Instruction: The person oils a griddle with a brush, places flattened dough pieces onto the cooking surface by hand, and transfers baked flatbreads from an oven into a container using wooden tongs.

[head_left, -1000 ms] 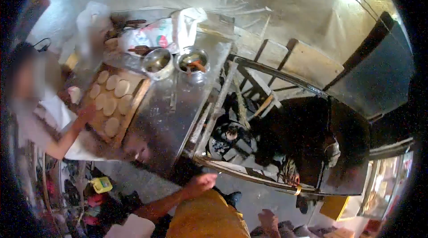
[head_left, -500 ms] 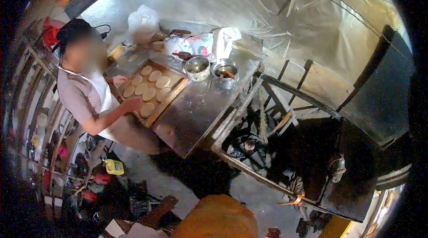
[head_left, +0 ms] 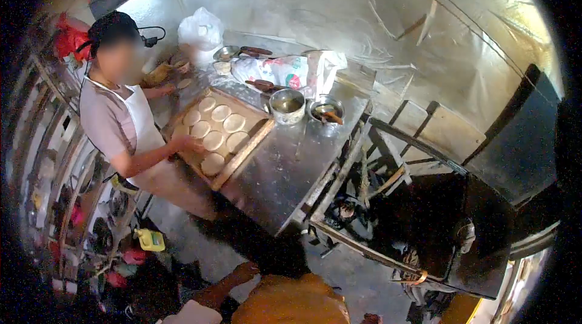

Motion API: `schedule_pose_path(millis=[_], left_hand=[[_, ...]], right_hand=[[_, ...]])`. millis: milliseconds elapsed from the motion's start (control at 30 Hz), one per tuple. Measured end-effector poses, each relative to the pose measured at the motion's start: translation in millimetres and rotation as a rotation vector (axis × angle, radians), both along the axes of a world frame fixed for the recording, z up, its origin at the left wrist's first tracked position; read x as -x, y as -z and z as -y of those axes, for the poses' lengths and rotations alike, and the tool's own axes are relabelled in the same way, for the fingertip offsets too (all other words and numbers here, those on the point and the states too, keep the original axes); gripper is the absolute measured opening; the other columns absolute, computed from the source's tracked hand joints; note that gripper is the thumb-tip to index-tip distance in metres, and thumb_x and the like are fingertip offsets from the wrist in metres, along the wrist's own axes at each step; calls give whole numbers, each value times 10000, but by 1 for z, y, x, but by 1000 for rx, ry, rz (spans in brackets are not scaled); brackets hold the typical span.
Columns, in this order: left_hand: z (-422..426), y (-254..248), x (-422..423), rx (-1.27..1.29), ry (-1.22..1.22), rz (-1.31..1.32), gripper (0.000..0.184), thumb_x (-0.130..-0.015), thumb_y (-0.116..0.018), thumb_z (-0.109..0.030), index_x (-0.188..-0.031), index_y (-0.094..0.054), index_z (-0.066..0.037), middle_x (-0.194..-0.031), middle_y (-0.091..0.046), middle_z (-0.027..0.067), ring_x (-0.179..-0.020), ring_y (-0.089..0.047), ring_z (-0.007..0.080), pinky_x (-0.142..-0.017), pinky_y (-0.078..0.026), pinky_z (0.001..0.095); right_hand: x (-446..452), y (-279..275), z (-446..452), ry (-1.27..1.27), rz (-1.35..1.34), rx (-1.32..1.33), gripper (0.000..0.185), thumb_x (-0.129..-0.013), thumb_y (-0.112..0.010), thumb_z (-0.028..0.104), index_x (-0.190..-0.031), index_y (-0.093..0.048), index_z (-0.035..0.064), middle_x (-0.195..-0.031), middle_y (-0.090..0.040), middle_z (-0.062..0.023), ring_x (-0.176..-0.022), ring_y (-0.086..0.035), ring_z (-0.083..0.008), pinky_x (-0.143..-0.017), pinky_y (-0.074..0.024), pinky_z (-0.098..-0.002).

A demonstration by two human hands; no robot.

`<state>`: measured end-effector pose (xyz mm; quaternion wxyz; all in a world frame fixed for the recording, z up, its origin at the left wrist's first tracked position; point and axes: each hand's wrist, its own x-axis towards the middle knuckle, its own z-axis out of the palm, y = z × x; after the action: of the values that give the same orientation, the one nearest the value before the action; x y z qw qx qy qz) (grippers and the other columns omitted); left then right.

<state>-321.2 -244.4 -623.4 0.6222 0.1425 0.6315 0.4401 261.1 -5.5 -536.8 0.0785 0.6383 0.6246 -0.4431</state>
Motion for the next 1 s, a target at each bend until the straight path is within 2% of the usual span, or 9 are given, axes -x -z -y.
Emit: schedule_pose_path(millis=[33,67,133,400,700,1000], left_hand=[[15,22,16,-108,14,-80,398,-952,-701,-166,-1324,-608,-61,-1222,-689,132,-1045,-676,239,-846,-578,347],[11,7,31,24,40,-67,401,-952,-699,-177,-1325,-605,-64,-1218,-687,129,-1041,-675,238,-842,-576,349],[4,-4,65,123,46,-50,409,-951,-695,-198,-1327,-600,-69,-1209,-682,123,-1034,-672,235,-834,-574,351],[-27,-17,156,274,-7,-100,444,-949,-677,-281,-1336,-580,-88,-1176,-665,98,-1002,-660,224,-804,-565,360],[-89,-35,108,230,-110,-36,490,-946,-657,-375,-1346,-556,-111,-1139,-646,71,-967,-646,212,-769,-555,371],[-55,-50,89,222,-152,-3,542,-943,-637,-469,-1357,-533,-133,-1101,-627,44,-932,-632,199,-735,-546,382]], right_hand=[[15,-5,8,5,4,2,375,-888,-713,282,-1186,-631,70,-994,-689,-125,-973,-651,-242,-822,-552,-442],[31,-10,17,6,5,5,378,-886,-713,281,-1189,-630,71,-995,-689,-124,-974,-651,-243,-822,-552,-443],[62,-16,31,4,2,12,383,-882,-711,278,-1194,-629,71,-997,-690,-123,-975,-652,-245,-823,-552,-444],[137,-44,72,-12,-13,21,406,-867,-706,267,-1215,-624,74,-1004,-692,-119,-979,-655,-255,-825,-551,-449],[130,-49,39,-70,31,-29,435,-850,-700,254,-1239,-619,77,-1012,-695,-115,-984,-659,-265,-827,-549,-455],[111,-37,10,-113,23,-62,466,-833,-694,241,-1263,-613,80,-1021,-698,-110,-989,-663,-276,-830,-548,-461]])
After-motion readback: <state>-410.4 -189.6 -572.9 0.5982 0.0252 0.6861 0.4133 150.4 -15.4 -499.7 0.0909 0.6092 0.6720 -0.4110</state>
